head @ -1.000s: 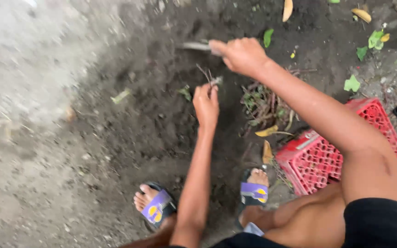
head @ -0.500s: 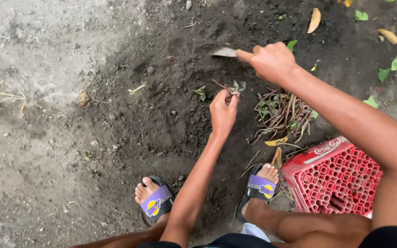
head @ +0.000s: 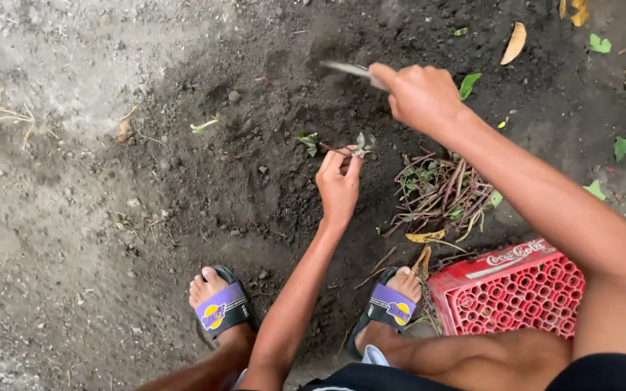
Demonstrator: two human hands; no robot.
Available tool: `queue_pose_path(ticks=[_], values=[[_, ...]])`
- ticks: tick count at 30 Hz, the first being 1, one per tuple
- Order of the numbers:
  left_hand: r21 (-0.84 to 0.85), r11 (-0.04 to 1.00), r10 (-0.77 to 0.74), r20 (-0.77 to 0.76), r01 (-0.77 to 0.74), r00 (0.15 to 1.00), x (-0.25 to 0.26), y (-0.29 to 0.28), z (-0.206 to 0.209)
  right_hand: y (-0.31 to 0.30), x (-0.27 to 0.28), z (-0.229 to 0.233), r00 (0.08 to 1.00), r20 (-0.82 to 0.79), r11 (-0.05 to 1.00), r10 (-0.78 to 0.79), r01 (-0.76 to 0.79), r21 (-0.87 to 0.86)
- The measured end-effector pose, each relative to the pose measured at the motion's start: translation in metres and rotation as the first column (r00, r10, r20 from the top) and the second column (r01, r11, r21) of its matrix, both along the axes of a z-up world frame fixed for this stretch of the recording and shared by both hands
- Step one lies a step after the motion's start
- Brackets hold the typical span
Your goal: Planting sweet potato vine cuttings into the soil using a small hand tool to dig holes.
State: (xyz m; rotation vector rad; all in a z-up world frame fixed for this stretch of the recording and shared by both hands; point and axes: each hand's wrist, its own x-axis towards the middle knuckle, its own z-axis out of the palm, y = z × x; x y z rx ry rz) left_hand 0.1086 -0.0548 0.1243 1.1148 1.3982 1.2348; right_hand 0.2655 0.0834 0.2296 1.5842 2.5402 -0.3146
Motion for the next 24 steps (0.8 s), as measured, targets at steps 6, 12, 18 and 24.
queue_pose_path(ticks=[6, 12, 18, 24], values=[[0.013, 0.995, 0.102, 0.085, -0.103, 0.991, 0.015, 0.041, 0.003, -0.001, 0.018, -0.076, 0.963, 0.243, 0.984, 0.114, -0.144, 0.109], [0.139, 0.923, 0.383, -0.252, -0.358, 0.889, 0.005, 0.164, -0.057, 0.007, 0.051, -0.075, 0.994, 0.11, 0.992, 0.023, -0.036, 0.118], [-0.27, 0.954, 0.029, -0.347, -0.129, 0.938, -0.007, 0.215, -0.093, 0.005, 0.079, -0.066, 0.994, -0.087, 0.992, -0.064, 0.053, -0.117], [-0.191, 0.981, -0.062, -0.405, -0.018, 0.912, -0.008, 0.22, -0.126, 0.001, 0.078, -0.037, 0.995, -0.094, 0.999, 0.018, -0.014, 0.047]])
